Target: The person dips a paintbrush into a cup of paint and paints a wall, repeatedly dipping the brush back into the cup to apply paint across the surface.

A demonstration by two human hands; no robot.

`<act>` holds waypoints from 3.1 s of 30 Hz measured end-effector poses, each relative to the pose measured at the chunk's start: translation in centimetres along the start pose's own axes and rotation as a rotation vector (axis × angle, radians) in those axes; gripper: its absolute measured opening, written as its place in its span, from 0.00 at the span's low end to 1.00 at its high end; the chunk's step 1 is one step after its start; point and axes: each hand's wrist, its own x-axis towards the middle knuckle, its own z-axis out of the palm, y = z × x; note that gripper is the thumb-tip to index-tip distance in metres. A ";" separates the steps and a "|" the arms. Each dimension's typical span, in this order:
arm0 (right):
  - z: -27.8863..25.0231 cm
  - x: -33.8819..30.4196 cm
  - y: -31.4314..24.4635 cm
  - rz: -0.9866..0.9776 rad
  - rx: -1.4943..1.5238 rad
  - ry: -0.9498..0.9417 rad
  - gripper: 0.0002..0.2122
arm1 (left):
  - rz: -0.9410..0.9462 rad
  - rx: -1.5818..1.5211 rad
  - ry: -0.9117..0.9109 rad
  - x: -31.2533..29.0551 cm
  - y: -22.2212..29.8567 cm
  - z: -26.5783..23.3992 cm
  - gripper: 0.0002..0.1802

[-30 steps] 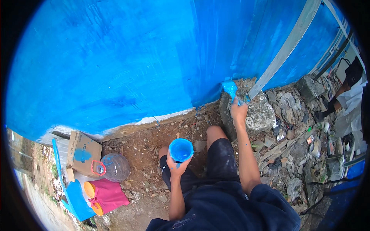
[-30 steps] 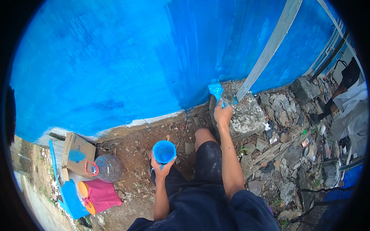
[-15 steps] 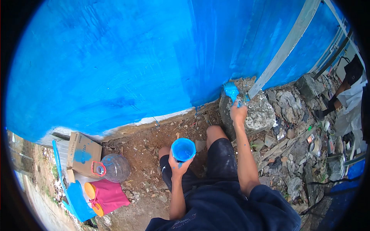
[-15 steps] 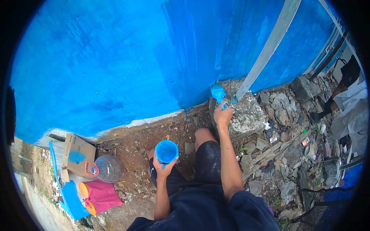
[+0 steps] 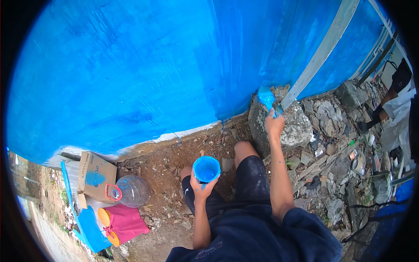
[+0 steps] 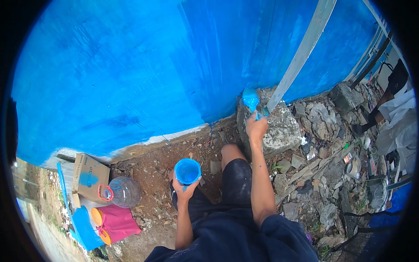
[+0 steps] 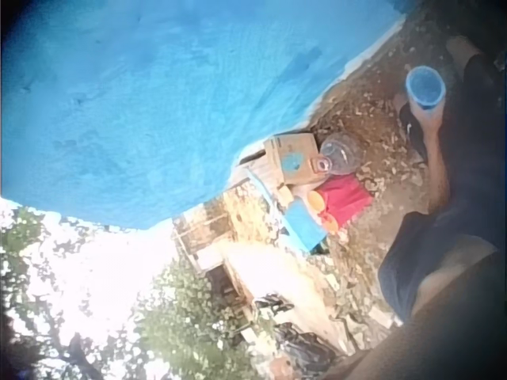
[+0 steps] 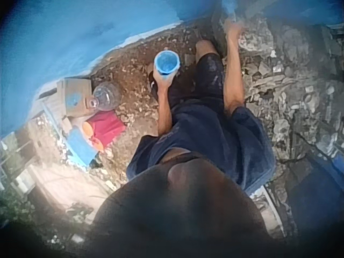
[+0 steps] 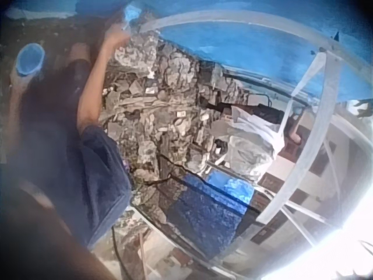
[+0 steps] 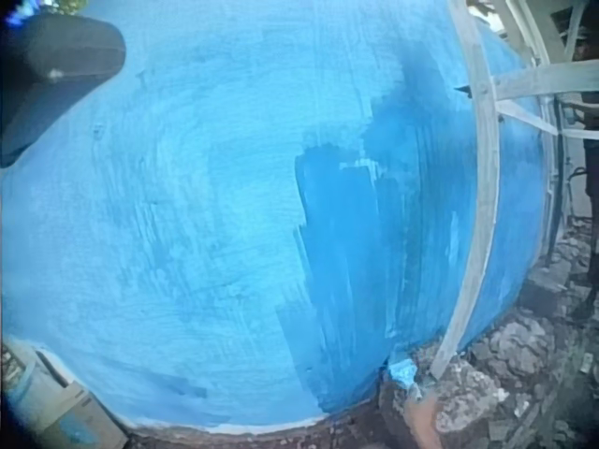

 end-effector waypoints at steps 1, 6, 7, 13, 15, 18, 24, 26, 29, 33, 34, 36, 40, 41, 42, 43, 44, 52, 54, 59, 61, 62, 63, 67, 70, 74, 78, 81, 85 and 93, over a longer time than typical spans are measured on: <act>0.4 0.0 -0.3 -0.035 -0.036 -0.013 0.18 | -0.003 -0.001 -0.010 0.0 0.1 0.1 0.35; -1.4 -1.4 -4.7 -0.147 0.155 0.010 0.17 | 0.019 0.016 -0.001 -0.2 0.5 0.0 0.36; -2.2 -1.7 -5.4 -0.146 0.155 0.007 0.17 | 0.012 0.015 0.000 -0.3 0.4 0.0 0.36; -1.7 -0.7 -2.0 -0.023 0.080 -0.050 0.18 | -0.029 -0.008 -0.004 -0.3 0.1 0.0 0.35; -0.5 0.2 0.3 -0.040 -0.004 0.019 0.19 | -0.006 -0.008 -0.010 -0.1 0.0 0.4 0.35; -0.2 1.3 0.2 0.034 -0.089 -0.084 0.18 | 0.008 -0.012 -0.017 -0.2 0.2 0.8 0.35; -5.3 1.5 -11.2 -0.103 0.185 -0.084 0.19 | 0.014 -0.032 -0.013 -0.1 -0.1 1.1 0.34; -5.6 1.4 -10.7 -0.106 0.237 -0.058 0.20 | 0.030 -0.037 -0.005 -0.2 -0.3 1.1 0.34; -5.4 1.2 -7.6 -0.025 0.289 -0.065 0.20 | 0.019 -0.028 -0.030 -0.1 -0.3 1.3 0.34; -3.3 1.4 -4.3 0.031 0.079 -0.124 0.20 | 0.037 -0.037 -0.021 -0.1 0.1 1.7 0.34; -3.2 1.4 -4.6 0.020 0.001 -0.165 0.21 | 0.038 -0.025 -0.029 -0.1 0.2 1.7 0.34; -3.5 1.3 -7.5 0.016 0.093 -0.132 0.20 | 0.027 -0.015 -0.023 -0.2 0.0 1.3 0.34; -5.9 2.1 -12.5 -0.107 0.318 -0.015 0.20 | 0.049 -0.032 -0.026 -0.3 -0.2 1.0 0.35; -6.6 1.8 -13.3 -0.107 0.320 -0.019 0.20 | 0.050 -0.029 -0.023 -0.4 -0.3 1.0 0.35; -7.4 1.5 -14.0 -0.111 0.381 -0.022 0.20 | 0.047 -0.025 -0.015 -0.5 -0.5 0.8 0.35; -8.1 1.1 -14.6 -0.115 0.441 -0.021 0.20 | 0.044 -0.023 -0.010 -0.5 -0.6 0.7 0.35; -8.5 0.6 -14.8 -0.100 0.430 -0.016 0.20 | 0.044 -0.022 -0.005 -0.5 -0.6 0.6 0.35; -4.8 1.0 -9.8 -0.178 -0.029 -0.058 0.20 | 0.026 -0.069 -0.024 -0.3 0.3 1.1 0.35; -6.2 1.0 -13.7 -0.178 0.058 -0.072 0.20 | 0.020 -0.032 -0.020 -0.5 0.2 0.5 0.35; -9.0 2.4 -16.7 -0.199 0.380 -0.120 0.21 | -0.011 -0.042 -0.031 -0.5 -0.1 0.5 0.36; -8.7 2.7 -14.5 -0.079 0.487 -0.140 0.21 | -0.006 -0.017 -0.019 -0.7 0.0 0.6 0.36; -8.1 2.1 -12.9 -0.014 0.456 -0.093 0.21 | -0.005 -0.017 -0.016 -1.0 0.0 0.6 0.36; -7.2 1.9 -10.3 0.014 0.397 -0.057 0.21 | 0.001 -0.034 -0.015 -1.0 0.3 0.8 0.35; -4.3 1.5 -5.6 0.030 0.083 -0.095 0.21 | 0.007 -0.018 -0.004 -1.1 -0.2 0.7 0.34; -4.1 1.8 -8.4 -0.028 0.118 -0.113 0.21 | 0.008 -0.011 -0.026 -1.0 -0.5 -0.3 0.34; -6.6 4.5 -14.3 -0.159 0.197 -0.023 0.21 | 0.022 -0.008 -0.021 -0.6 0.3 0.3 0.34; -10.4 2.9 -18.7 -0.150 0.489 -0.094 0.21 | 0.033 0.028 -0.015 -0.9 -0.3 0.2 0.35; -10.6 2.7 -16.3 -0.198 0.564 -0.070 0.20 | 0.047 -0.015 -0.031 -1.0 0.0 0.7 0.35; -8.8 3.5 -12.4 -0.062 0.297 -0.096 0.21 | 0.071 -0.020 -0.028 -0.7 0.2 1.0 0.35; -10.9 6.7 -22.6 -0.285 0.270 -0.106 0.23 | 0.026 -0.011 -0.069 -0.5 0.4 1.2 0.33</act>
